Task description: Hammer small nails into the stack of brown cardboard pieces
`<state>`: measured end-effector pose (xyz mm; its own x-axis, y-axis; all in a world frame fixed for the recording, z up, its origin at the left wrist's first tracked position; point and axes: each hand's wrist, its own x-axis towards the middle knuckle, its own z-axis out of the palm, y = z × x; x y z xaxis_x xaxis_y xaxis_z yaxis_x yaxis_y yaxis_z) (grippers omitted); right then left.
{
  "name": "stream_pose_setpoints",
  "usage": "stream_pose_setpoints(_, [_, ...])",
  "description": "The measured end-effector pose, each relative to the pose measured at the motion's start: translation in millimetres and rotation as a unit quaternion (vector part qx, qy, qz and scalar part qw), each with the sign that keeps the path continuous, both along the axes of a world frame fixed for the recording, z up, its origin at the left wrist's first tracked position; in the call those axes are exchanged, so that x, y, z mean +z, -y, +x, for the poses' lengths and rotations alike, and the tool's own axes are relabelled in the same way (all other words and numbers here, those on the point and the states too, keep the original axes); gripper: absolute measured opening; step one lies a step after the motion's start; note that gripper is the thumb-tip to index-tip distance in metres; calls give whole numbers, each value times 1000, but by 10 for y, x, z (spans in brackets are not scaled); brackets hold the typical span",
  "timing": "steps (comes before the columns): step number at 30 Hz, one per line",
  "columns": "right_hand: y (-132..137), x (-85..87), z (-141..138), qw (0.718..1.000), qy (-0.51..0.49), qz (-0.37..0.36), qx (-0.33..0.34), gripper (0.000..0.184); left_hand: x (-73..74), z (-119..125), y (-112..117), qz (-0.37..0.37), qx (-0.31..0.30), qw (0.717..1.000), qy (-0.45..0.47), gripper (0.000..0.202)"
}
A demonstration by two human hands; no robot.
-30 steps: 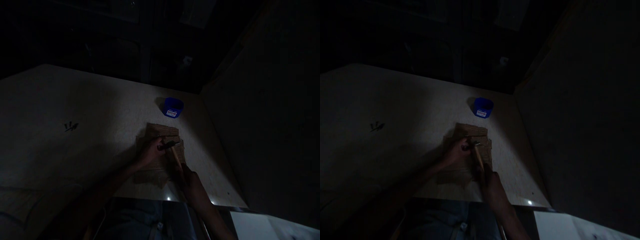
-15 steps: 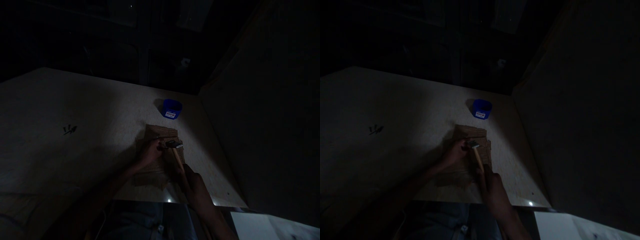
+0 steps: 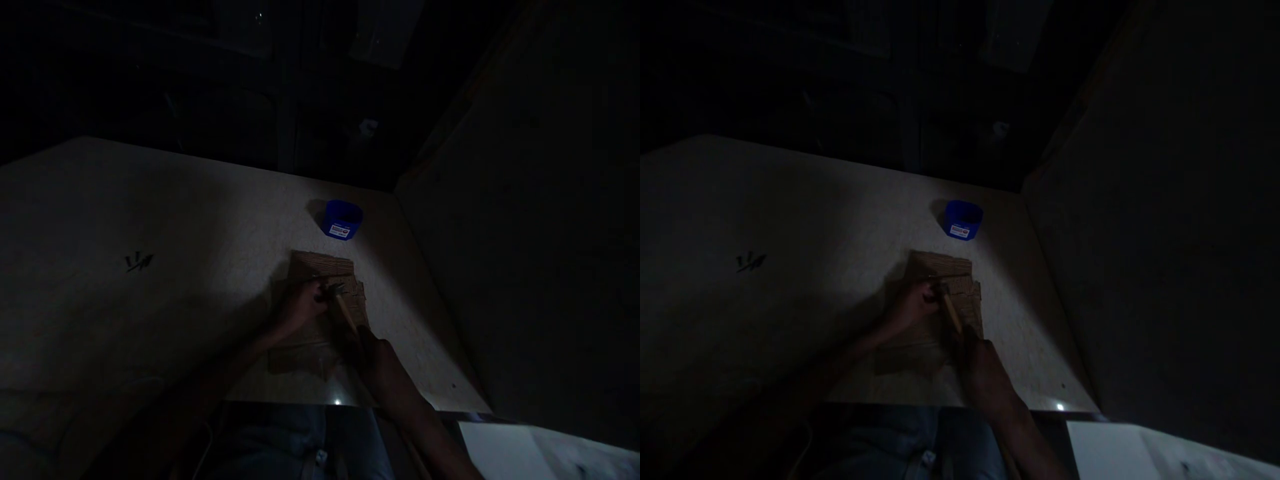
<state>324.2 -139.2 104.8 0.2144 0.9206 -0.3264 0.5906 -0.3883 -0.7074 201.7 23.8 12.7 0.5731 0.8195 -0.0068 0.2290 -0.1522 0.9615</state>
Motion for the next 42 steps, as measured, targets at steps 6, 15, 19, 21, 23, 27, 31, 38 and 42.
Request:
stream_pose_setpoints(6, [24,9,24,999,-25,31,-16,44,-32,-25,-26,14,-11,1000,-21,45])
stream_pose_setpoints(15, [-118,-313,43,953,-239,122,-137,45,-68,-93,-22,26,-41,999,13,32])
stream_pose_setpoints(19, [-204,-501,66,928,-303,112,-186,51,-61,-197,3,43,-42,998,8,39])
stream_pose_setpoints(21, [-207,-546,82,921,-316,120,-195,52,-76,-238,22,68,-29,997,9,36])
stream_pose_setpoints(23, [-196,-570,94,913,-329,125,-205,51,-89,-252,41,108,-10,994,3,27])
stream_pose_setpoints(27, [-174,-606,93,906,-349,117,-207,49,-96,-204,53,174,-1,985,-17,13])
stream_pose_setpoints(31, [-167,-644,81,904,-364,117,-192,49,-106,-141,36,188,-6,982,-29,11])
stream_pose_setpoints(38, [-155,-679,77,906,-361,127,-178,49,-103,-140,25,202,-27,978,-50,14])
stream_pose_setpoints(42, [-137,-628,89,909,-361,122,-168,47,-146,-145,25,214,-27,975,-62,15])
